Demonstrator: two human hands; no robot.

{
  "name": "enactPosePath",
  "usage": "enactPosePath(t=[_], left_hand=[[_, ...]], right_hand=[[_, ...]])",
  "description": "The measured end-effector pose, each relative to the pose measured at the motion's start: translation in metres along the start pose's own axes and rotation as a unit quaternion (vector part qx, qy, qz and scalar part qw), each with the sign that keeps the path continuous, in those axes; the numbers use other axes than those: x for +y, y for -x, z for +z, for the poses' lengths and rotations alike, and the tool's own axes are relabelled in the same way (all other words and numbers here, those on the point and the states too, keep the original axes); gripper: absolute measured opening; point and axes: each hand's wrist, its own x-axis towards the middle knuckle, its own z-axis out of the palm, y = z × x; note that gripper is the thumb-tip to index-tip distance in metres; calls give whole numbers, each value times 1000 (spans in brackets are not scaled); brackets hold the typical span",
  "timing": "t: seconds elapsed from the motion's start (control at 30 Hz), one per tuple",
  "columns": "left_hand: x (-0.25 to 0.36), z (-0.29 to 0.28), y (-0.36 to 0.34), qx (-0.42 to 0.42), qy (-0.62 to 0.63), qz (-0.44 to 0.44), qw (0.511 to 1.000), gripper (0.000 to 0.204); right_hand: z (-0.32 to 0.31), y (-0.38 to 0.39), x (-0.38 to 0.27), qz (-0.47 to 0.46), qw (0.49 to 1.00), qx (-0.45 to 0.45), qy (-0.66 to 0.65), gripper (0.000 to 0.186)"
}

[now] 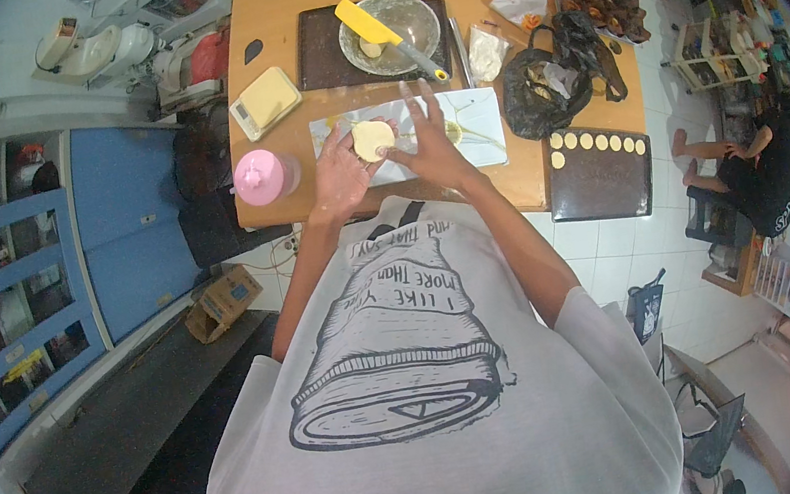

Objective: The person prepares round dough pieces by flattening them with a rolling pin on a board and placing them onto a baking tray.

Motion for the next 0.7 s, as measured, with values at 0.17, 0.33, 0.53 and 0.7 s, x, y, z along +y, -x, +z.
enactPosePath(t=[0.17, 0.33, 0.53, 0.7], left_hand=[[-13, 12, -2, 47, -22, -8, 999, 58], [-10, -4, -5, 37, -13, 18, 999, 57], [-17, 1, -7, 41, 5, 36, 999, 63], [-15, 7, -3, 28, 34, 22, 999, 69]], right_hand=[[11, -8, 21, 12, 998, 55, -41, 104], [-8, 11, -6, -127, 971, 18, 201, 75], [-3, 24, -28, -115, 962, -23, 248, 66], [-11, 31, -33, -121, 953, -39, 276, 63]])
